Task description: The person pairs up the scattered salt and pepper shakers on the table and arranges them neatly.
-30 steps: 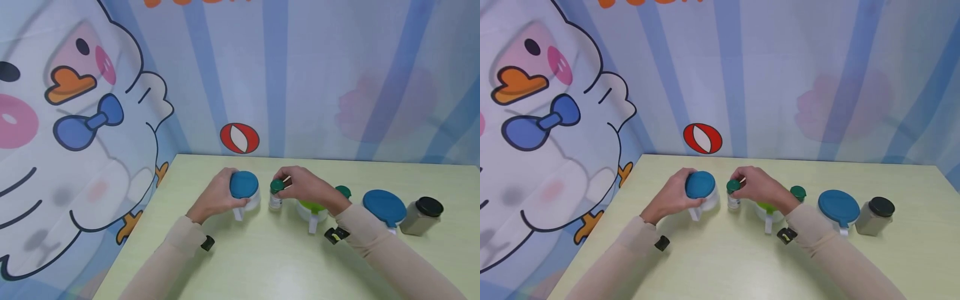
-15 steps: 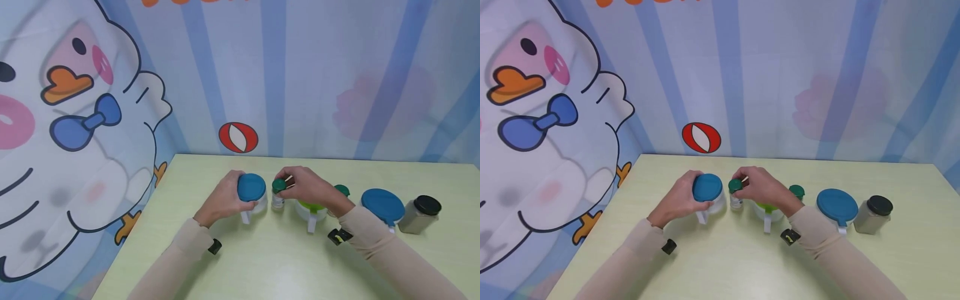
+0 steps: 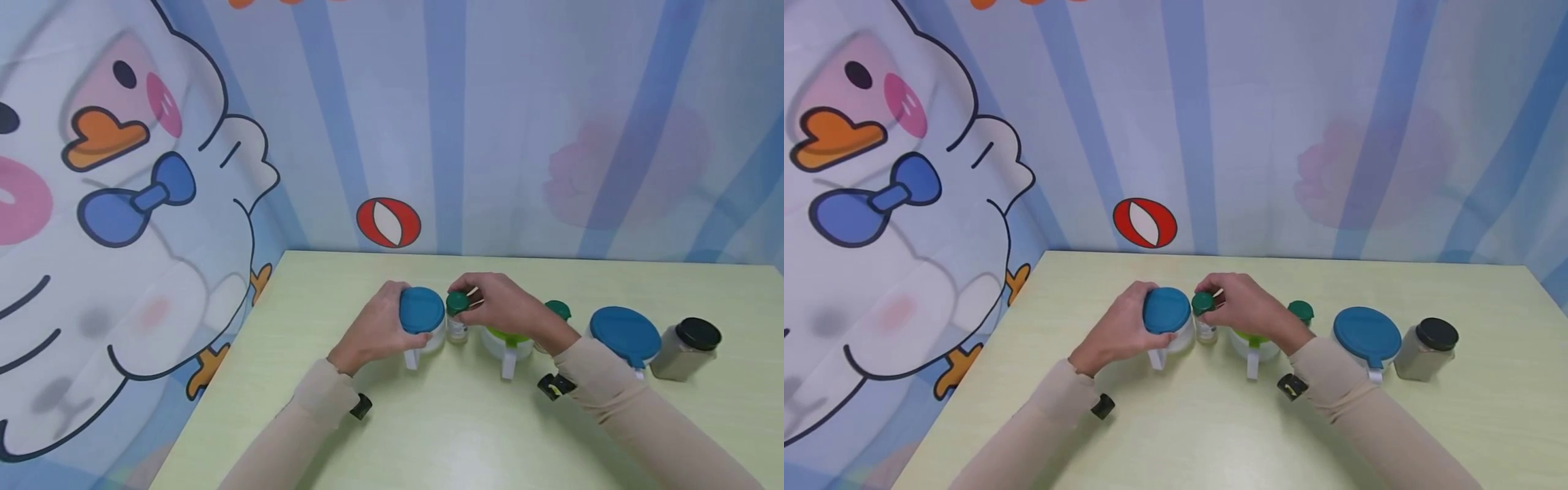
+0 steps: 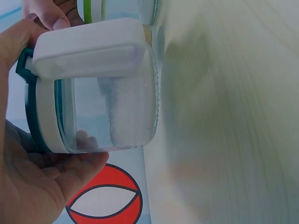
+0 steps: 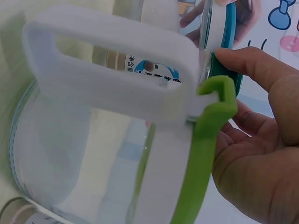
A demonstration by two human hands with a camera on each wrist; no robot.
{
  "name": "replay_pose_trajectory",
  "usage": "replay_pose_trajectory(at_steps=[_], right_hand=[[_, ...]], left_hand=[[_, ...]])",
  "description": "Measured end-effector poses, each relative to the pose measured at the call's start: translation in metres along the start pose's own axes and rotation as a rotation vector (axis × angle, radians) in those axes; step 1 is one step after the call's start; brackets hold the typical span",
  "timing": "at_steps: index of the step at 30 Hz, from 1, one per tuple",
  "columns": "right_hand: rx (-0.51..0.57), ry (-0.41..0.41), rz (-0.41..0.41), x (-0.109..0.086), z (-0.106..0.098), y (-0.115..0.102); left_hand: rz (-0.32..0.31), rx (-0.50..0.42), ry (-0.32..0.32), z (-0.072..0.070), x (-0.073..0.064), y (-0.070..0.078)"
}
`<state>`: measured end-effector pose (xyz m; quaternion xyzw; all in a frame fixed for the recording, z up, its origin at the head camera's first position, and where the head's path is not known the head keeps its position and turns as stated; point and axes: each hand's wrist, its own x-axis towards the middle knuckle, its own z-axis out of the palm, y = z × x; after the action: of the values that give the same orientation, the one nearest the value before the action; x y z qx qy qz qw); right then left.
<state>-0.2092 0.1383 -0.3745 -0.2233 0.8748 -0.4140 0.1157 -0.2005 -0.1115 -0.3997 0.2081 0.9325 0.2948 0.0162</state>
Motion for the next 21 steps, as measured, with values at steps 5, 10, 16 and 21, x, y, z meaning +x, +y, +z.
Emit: replay_pose_trajectory(at_steps=[5, 10, 16, 21], right_hand=[[0.005, 0.009, -0.025, -0.0004, 0.0009, -0.0007], [-0.039, 0.001, -0.036, 0.0015, 0.0019, 0.0006], [-0.101, -0.011, -0.041, 0.004, 0.0047, -0.0009], [-0.123, -0.019, -0.05, 0.0051, 0.0056, -0.0053]], left_hand=[[0.006, 0.022, -0.003, 0.0017, 0.001, 0.0006], [0.0, 0.041, -0.01, 0.0024, 0.0013, 0.0], [-0.029, 0.068, -0.021, 0.0053, 0.0033, -0.0035], [-0.044, 0.072, -0.036, 0.0072, 0.0039, -0.0069]])
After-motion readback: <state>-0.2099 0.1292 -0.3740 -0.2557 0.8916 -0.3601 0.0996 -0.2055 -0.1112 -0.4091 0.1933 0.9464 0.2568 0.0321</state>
